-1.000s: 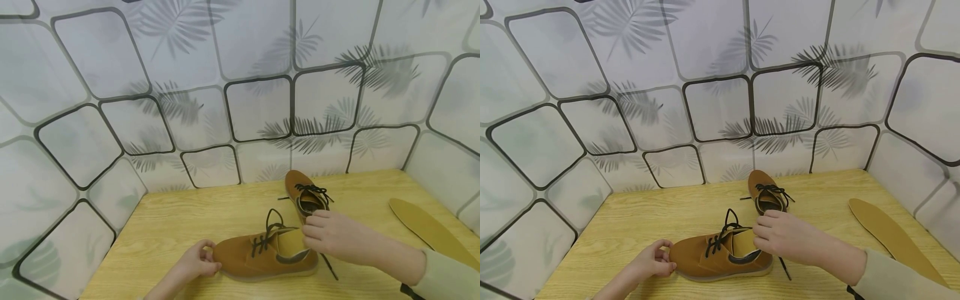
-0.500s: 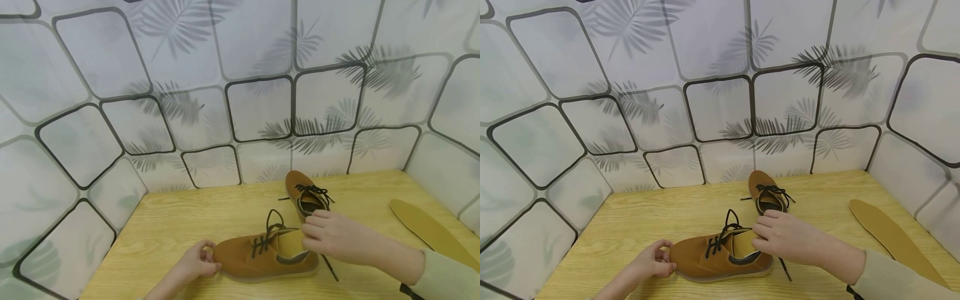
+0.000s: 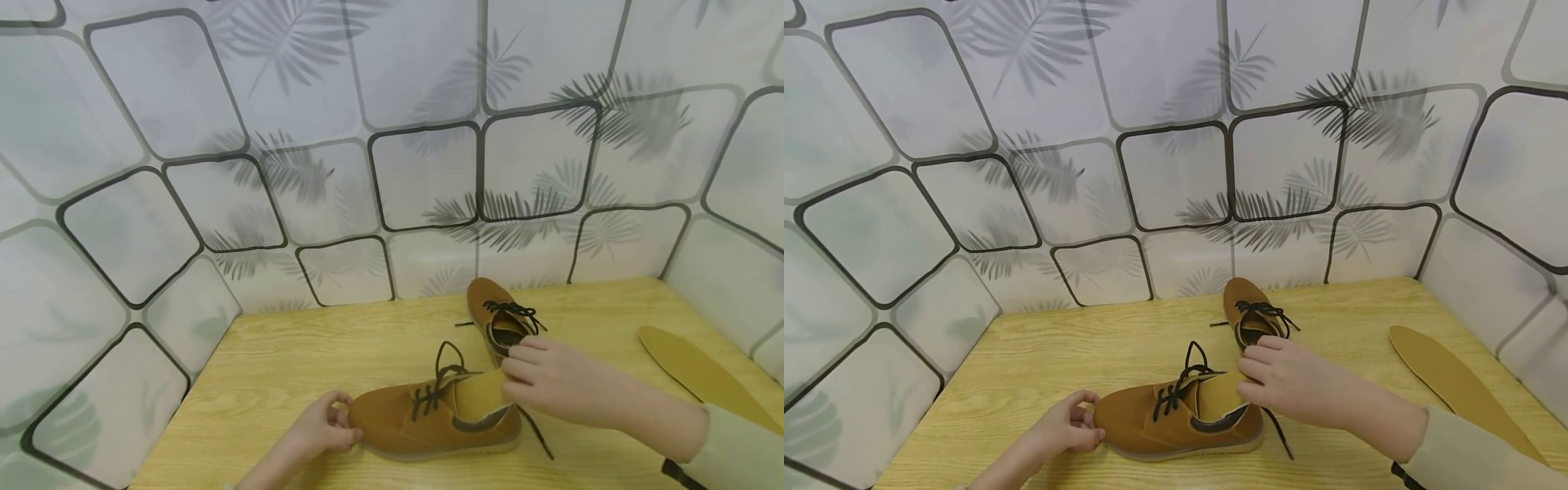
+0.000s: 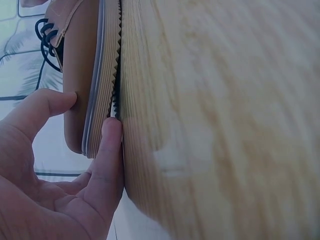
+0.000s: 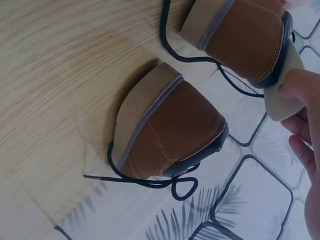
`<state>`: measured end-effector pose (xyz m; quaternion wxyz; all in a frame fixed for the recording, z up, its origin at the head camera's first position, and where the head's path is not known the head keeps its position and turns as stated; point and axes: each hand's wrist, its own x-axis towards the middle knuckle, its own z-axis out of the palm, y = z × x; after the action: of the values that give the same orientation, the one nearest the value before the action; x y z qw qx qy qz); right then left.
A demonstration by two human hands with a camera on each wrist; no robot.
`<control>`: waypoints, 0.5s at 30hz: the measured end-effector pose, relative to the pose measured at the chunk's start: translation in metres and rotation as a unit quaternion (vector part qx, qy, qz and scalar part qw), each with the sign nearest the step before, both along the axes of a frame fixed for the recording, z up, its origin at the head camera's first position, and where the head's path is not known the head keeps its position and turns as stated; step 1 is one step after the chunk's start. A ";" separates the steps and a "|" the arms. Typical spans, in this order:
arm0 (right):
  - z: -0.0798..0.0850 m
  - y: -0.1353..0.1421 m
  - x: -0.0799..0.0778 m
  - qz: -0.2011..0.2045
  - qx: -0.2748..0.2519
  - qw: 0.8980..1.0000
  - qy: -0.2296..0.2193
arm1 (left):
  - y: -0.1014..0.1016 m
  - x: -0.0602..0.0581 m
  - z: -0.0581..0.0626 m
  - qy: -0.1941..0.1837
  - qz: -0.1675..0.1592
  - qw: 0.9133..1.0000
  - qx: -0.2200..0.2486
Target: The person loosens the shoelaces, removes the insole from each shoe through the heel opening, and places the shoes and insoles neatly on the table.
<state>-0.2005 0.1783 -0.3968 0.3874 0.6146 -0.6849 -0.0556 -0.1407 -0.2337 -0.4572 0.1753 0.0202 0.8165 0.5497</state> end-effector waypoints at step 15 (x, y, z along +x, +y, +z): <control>0.003 0.000 0.002 -0.006 0.006 1.000 0.002 | 0.000 0.003 0.004 0.013 0.024 1.000 -0.003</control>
<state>-0.1989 0.1787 -0.3941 0.3843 0.6129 -0.6875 -0.0634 -0.1382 -0.2335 -0.4529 0.1519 0.0069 0.8208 0.5506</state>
